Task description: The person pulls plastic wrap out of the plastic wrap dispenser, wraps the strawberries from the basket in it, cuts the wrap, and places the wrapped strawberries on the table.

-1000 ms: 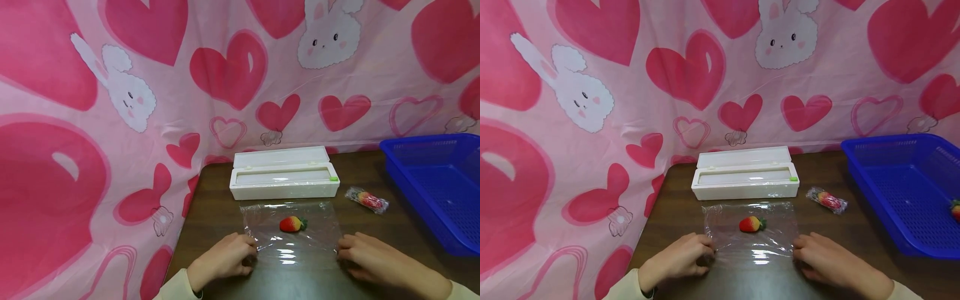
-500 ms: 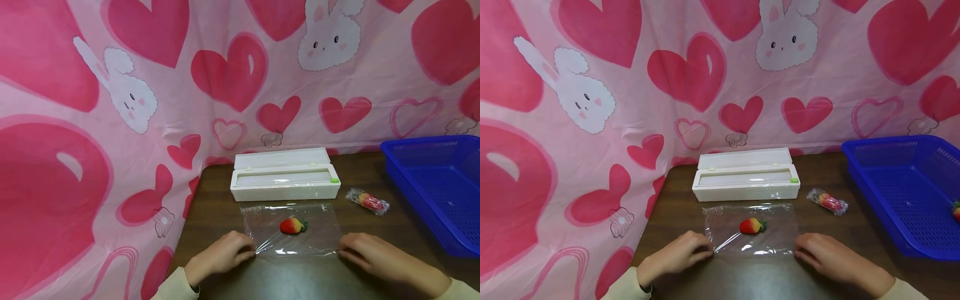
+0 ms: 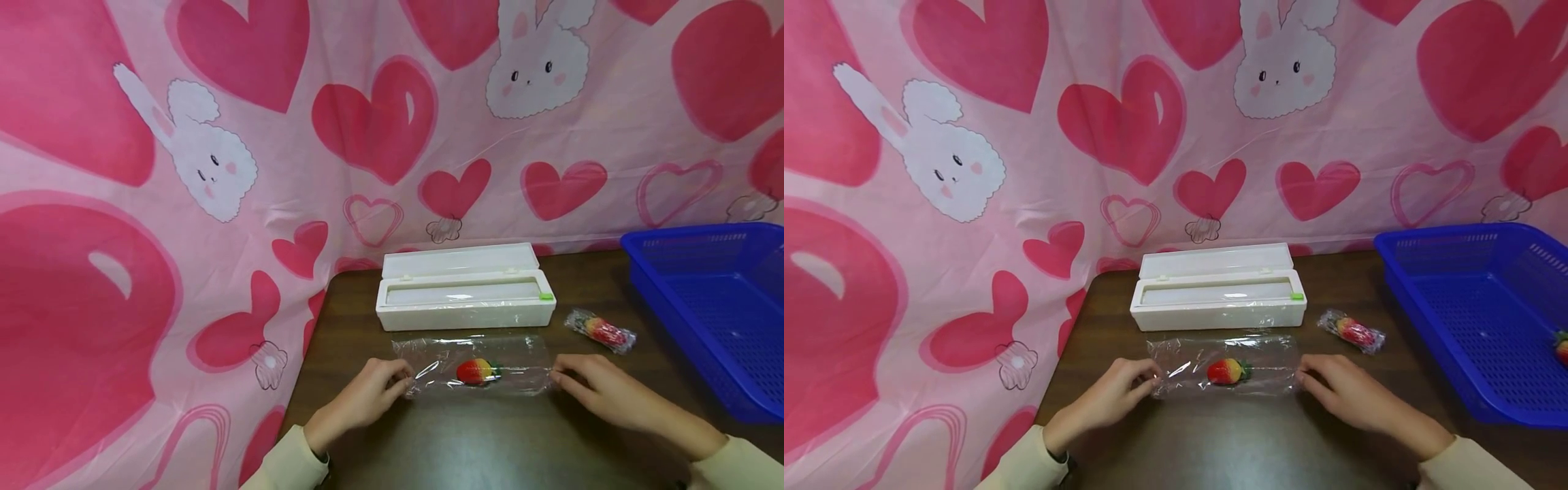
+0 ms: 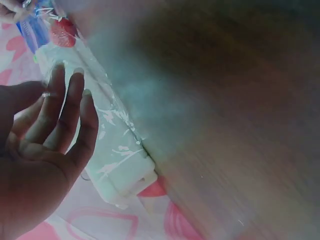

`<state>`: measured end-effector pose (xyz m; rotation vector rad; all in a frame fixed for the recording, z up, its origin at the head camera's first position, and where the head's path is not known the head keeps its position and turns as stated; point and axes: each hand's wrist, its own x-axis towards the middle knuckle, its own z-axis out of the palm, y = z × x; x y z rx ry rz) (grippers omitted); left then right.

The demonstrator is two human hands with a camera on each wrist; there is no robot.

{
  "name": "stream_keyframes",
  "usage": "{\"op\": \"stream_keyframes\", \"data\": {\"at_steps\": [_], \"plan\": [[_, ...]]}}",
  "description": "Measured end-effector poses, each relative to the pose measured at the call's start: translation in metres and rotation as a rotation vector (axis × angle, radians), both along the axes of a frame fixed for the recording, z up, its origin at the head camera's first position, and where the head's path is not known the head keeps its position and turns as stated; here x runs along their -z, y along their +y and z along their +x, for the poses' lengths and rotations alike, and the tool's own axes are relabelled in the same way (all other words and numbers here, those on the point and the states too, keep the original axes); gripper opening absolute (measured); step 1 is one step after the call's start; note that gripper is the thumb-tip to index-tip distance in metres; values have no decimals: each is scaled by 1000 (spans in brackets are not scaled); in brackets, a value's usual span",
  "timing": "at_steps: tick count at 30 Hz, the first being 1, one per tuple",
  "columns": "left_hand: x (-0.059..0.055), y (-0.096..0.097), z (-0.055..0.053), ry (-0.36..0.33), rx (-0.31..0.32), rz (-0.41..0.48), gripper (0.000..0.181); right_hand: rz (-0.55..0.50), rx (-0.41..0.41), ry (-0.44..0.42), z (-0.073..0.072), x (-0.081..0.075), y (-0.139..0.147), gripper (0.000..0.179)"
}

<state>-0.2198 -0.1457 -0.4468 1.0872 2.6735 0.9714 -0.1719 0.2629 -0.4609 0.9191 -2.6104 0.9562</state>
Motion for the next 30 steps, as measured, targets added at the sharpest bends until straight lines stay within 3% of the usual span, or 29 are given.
{"op": "stream_keyframes", "data": {"at_steps": [7, 12, 16, 21, 30], "plan": [[-1, 8, -9, 76, -56, 33, 10, -88, 123, -89, -12, -3, 1, 17], [0, 12, -16, 108, -79, 36, 10, -146, 111, -189, -19, -4, 1, 18], [0, 15, -22, 102, -100, 24, 12, -176, 108, -204, -23, -2, -2, 20], [-1, 19, -29, 88, -125, -3, 13, -156, 147, -235, -29, -3, -5, 20], [3, 21, -42, 73, -158, -57, 11, -59, 120, -329, -39, -3, -6, 27]]}}
